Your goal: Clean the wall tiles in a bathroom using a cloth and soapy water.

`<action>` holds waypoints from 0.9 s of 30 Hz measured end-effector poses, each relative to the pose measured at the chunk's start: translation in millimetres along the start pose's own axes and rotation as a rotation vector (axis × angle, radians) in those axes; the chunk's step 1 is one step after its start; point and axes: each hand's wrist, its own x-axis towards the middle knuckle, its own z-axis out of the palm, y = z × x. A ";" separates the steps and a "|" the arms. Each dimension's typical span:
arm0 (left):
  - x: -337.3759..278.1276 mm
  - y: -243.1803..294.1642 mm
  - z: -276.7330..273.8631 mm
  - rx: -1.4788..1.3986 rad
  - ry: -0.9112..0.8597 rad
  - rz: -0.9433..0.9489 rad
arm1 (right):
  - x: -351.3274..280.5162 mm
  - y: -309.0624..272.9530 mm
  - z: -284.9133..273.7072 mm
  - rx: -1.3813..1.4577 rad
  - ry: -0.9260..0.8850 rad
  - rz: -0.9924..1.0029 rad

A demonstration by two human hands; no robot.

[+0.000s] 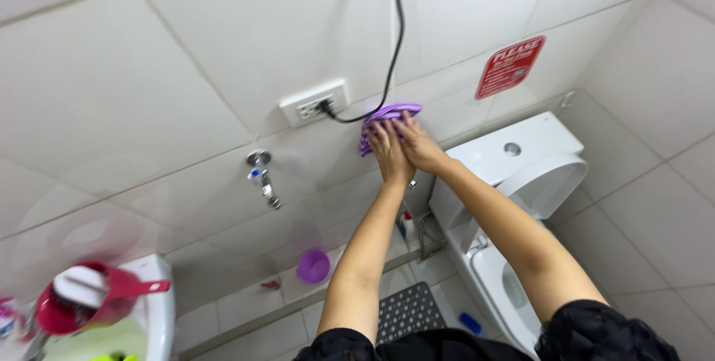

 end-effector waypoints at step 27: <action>139.2 80.0 57.1 0.358 0.198 0.524 | 21.9 57.0 -143.7 -0.349 0.378 -0.015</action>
